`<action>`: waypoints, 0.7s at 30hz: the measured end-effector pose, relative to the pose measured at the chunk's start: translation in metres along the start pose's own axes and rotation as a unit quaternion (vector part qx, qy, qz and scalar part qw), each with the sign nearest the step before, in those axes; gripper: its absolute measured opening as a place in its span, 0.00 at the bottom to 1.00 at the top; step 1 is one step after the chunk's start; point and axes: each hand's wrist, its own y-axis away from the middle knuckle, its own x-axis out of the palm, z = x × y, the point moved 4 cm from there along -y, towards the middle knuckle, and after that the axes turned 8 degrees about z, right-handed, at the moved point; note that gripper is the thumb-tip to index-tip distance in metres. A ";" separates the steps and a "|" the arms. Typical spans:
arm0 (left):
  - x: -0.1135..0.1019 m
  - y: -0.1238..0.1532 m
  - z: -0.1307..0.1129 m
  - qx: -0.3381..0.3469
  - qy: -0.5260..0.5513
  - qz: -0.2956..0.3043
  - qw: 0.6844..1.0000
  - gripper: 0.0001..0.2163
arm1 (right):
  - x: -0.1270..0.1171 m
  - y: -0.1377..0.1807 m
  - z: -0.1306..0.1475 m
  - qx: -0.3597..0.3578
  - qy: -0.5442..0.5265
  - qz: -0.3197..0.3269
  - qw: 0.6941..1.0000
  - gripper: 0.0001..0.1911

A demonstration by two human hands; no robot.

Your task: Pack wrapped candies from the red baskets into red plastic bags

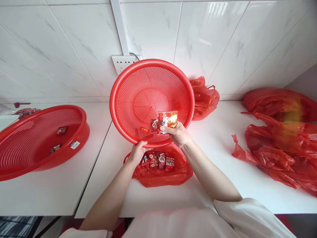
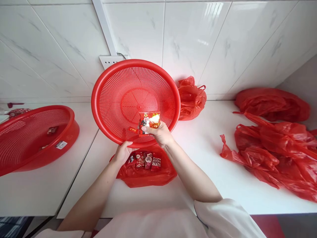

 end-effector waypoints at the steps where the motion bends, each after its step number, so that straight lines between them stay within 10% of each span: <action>1: 0.000 0.000 0.000 0.001 0.001 0.000 1.000 0.18 | -0.001 0.000 0.002 -0.023 0.015 -0.016 1.000 0.16; 21: -0.001 -0.001 0.001 0.005 0.003 0.019 1.000 0.17 | 0.003 0.001 -0.002 0.044 -0.032 -0.013 0.998 0.16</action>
